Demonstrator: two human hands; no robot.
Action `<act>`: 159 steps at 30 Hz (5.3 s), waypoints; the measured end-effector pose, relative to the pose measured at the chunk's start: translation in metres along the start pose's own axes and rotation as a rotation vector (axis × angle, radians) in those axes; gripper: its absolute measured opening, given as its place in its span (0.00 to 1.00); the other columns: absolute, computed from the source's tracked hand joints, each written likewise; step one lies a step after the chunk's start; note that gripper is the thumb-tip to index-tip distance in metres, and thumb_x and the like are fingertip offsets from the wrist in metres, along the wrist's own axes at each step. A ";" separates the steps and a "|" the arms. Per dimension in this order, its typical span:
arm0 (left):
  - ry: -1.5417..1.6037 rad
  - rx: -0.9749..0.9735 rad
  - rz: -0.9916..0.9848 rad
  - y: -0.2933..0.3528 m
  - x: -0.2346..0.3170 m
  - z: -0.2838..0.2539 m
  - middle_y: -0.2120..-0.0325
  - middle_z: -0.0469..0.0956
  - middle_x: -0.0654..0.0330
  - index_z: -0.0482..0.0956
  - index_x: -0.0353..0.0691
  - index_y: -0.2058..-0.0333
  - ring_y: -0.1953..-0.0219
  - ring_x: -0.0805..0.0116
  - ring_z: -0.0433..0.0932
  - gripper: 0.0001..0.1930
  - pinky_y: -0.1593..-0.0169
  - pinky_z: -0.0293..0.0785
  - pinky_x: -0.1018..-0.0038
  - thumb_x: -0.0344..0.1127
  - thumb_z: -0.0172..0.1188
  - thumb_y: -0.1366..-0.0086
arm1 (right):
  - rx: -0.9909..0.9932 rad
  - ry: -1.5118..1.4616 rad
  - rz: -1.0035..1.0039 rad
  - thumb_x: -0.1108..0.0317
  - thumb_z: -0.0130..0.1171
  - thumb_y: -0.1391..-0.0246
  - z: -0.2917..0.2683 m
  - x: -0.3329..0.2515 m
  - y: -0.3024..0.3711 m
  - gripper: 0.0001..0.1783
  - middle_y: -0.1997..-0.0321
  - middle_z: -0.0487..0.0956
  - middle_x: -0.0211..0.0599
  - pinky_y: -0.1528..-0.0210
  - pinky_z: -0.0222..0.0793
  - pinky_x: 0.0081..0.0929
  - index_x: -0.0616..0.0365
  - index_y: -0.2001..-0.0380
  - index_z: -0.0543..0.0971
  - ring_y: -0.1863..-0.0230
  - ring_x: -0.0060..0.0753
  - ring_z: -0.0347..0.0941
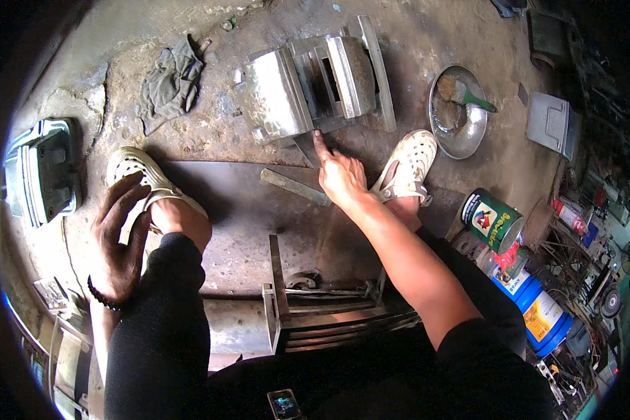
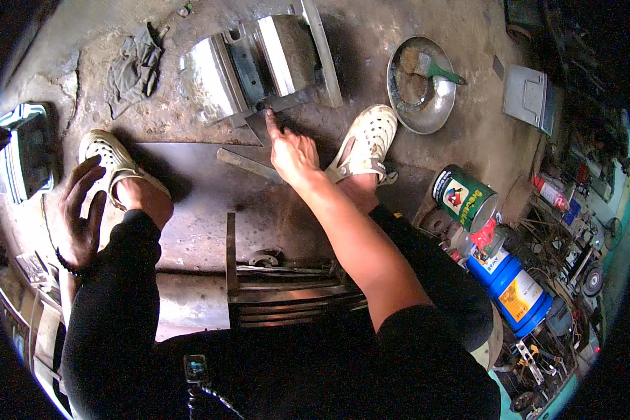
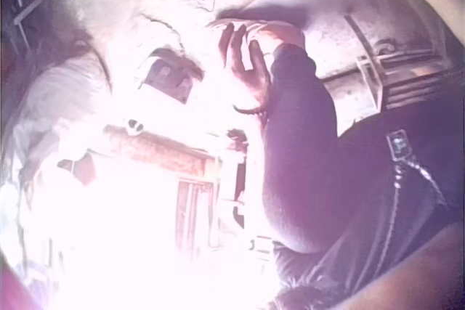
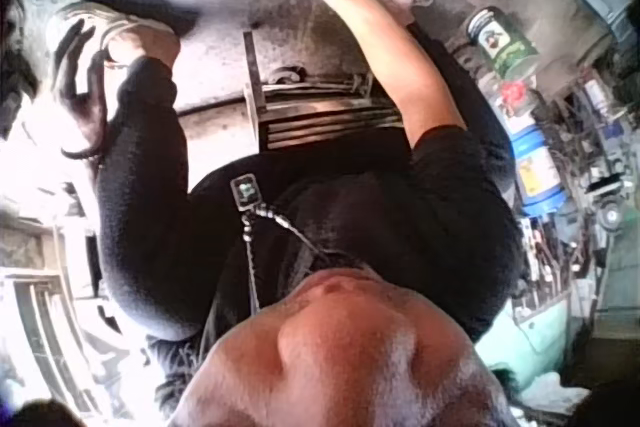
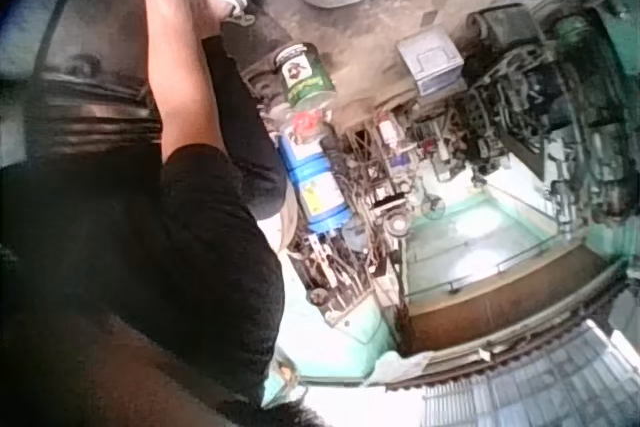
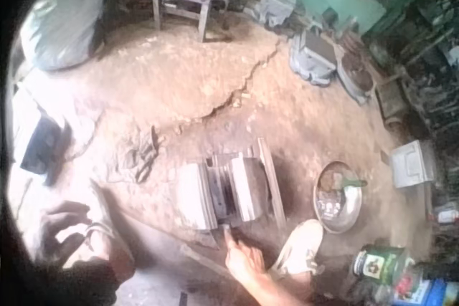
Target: The person sits on the floor and cleans a metal part using a cloth and a brush. They wipe the part, apply liquid from a bottle, and continue scrubbing with the brush.
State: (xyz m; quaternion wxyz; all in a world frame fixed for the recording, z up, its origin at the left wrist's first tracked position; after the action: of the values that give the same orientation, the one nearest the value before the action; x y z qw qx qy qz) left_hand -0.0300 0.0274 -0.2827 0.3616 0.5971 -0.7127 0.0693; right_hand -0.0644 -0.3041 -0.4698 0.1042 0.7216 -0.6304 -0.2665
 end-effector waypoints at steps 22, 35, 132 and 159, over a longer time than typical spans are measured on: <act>0.047 -0.008 0.035 -0.007 0.004 0.007 0.48 0.75 0.47 0.78 0.34 0.53 0.44 0.48 0.74 0.15 0.41 0.69 0.62 0.24 0.57 0.39 | 0.032 0.007 0.013 0.71 0.55 0.49 -0.003 -0.001 -0.002 0.40 0.52 0.78 0.63 0.55 0.77 0.47 0.45 0.31 0.58 0.60 0.59 0.80; 0.015 -0.042 -0.049 -0.005 -0.004 0.011 0.46 0.73 0.46 0.78 0.33 0.52 0.41 0.49 0.71 0.16 0.37 0.63 0.62 0.25 0.54 0.38 | 0.058 -0.031 -0.004 0.73 0.55 0.49 -0.001 0.003 -0.001 0.40 0.58 0.80 0.58 0.57 0.77 0.48 0.44 0.31 0.59 0.63 0.59 0.79; 0.159 -0.004 -0.005 -0.006 -0.006 0.021 0.53 0.78 0.48 0.79 0.34 0.56 0.50 0.50 0.78 0.13 0.46 0.73 0.65 0.21 0.53 0.38 | -0.046 -0.101 0.108 0.76 0.54 0.52 0.001 0.008 0.004 0.38 0.66 0.79 0.49 0.62 0.75 0.48 0.40 0.35 0.66 0.66 0.56 0.78; 0.218 0.026 -0.026 -0.004 -0.015 0.025 0.55 0.79 0.48 0.79 0.32 0.56 0.51 0.54 0.79 0.12 0.46 0.72 0.67 0.20 0.53 0.38 | 0.037 -0.187 0.096 0.76 0.56 0.54 0.002 0.009 0.003 0.43 0.65 0.80 0.53 0.60 0.76 0.47 0.35 0.33 0.62 0.64 0.57 0.79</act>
State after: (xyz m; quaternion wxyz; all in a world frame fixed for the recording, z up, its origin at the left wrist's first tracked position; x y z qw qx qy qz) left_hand -0.0373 0.0246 -0.3111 0.4298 0.5998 -0.6605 0.1384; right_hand -0.0671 -0.3127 -0.4723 0.0444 0.6643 -0.6762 -0.3155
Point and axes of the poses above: each hand's wrist, its own y-axis away from the middle knuckle, its own z-axis out of the palm, x = y × z, the point moved 8 cm from there along -y, towards the middle knuckle
